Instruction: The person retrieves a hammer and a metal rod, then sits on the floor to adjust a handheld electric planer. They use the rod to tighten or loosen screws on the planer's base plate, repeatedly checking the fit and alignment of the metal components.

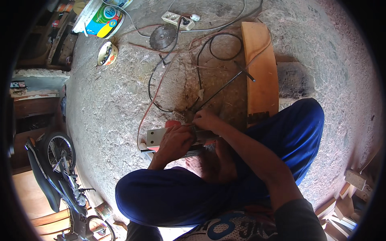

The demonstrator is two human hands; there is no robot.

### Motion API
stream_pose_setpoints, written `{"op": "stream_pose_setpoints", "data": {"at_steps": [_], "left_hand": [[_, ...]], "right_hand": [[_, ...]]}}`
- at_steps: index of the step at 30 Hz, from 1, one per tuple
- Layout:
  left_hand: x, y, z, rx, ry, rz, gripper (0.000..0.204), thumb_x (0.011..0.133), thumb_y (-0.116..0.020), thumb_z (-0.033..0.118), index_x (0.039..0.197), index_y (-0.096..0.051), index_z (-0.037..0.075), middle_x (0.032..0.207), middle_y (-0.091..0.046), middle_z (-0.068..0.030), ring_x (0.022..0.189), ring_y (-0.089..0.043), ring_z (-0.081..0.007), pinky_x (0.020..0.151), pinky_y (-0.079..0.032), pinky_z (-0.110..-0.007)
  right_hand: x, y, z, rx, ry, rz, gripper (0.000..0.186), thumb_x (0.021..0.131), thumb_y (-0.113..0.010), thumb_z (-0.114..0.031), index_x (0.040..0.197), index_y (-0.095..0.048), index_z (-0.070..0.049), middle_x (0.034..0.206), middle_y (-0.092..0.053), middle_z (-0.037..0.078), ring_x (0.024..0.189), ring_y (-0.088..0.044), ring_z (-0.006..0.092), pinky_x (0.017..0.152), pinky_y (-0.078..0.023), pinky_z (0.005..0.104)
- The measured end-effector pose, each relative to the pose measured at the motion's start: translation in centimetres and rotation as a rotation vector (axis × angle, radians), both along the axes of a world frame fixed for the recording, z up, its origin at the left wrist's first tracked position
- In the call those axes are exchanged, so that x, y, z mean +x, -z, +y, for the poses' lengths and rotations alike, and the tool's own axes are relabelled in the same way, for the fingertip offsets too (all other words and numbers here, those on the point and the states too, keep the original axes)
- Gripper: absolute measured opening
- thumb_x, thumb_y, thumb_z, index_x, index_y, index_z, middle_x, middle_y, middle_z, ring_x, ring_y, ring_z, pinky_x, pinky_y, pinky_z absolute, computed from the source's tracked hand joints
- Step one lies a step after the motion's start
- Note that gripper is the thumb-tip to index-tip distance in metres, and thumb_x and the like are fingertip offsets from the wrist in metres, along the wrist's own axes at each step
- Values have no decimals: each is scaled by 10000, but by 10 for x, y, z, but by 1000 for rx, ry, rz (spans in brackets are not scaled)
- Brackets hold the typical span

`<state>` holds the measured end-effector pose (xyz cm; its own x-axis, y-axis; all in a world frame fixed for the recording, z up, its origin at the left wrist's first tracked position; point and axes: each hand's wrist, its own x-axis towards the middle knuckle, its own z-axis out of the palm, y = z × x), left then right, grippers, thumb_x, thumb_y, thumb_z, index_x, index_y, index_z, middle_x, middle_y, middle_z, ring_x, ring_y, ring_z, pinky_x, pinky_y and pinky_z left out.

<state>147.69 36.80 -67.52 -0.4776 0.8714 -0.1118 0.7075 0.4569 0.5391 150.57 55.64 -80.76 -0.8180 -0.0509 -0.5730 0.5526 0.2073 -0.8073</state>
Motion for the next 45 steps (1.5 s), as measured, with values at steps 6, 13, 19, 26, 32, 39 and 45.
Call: {"op": "stream_pose_setpoints", "data": {"at_steps": [6,13,19,26,32,39,45], "left_hand": [[4,-1,7,-42,-88,-9,118,875,-656,179,883,-743,100,1058,-699,-89,1084,-627,-303,982,-451,-454],[7,-6,3,35,62,-71,114,858,-725,191,944,-754,122,987,-696,-65,1029,-656,-286,981,-473,-455],[11,2,-3,104,75,-15,115,860,-746,192,928,-747,99,976,-693,-65,1017,-667,-296,959,-508,-456],[14,-5,6,12,11,89,182,891,-722,264,919,-751,86,1050,-695,-90,1054,-655,-285,978,-501,-441],[13,1,9,68,42,153,164,881,-717,240,898,-743,80,1016,-705,-74,1048,-658,-272,950,-509,-421],[18,6,-1,80,39,146,113,855,-739,200,887,-728,92,969,-715,-51,1052,-661,-240,960,-507,-422],[30,5,-15,246,-91,447,232,784,-818,195,978,-719,114,1091,-693,-47,1110,-645,-260,1016,-477,-474]], "right_hand": [[-1,8,5,-72,13,27,316,824,-713,-275,1038,-786,-54,1006,-767,133,961,-723,242,874,-551,375],[-1,1,8,-121,29,-67,294,838,-720,-266,1033,-790,-56,1008,-768,118,957,-718,230,883,-545,359],[0,-6,9,-198,50,-101,262,882,-720,-225,1051,-778,-34,1007,-758,110,949,-701,205,872,-537,346],[2,-7,11,-226,64,-135,276,872,-717,-233,1073,-784,-57,1021,-759,97,957,-703,206,870,-542,350],[4,-1,8,-215,75,-95,266,872,-729,-221,1062,-780,-44,1020,-757,106,954,-702,213,865,-543,349],[7,-18,5,-260,122,-79,237,841,-763,-197,1001,-774,-23,946,-754,106,909,-701,190,838,-540,328],[10,-10,7,-251,118,-17,231,836,-765,-200,987,-770,-26,950,-754,108,913,-703,188,834,-543,338]]}}
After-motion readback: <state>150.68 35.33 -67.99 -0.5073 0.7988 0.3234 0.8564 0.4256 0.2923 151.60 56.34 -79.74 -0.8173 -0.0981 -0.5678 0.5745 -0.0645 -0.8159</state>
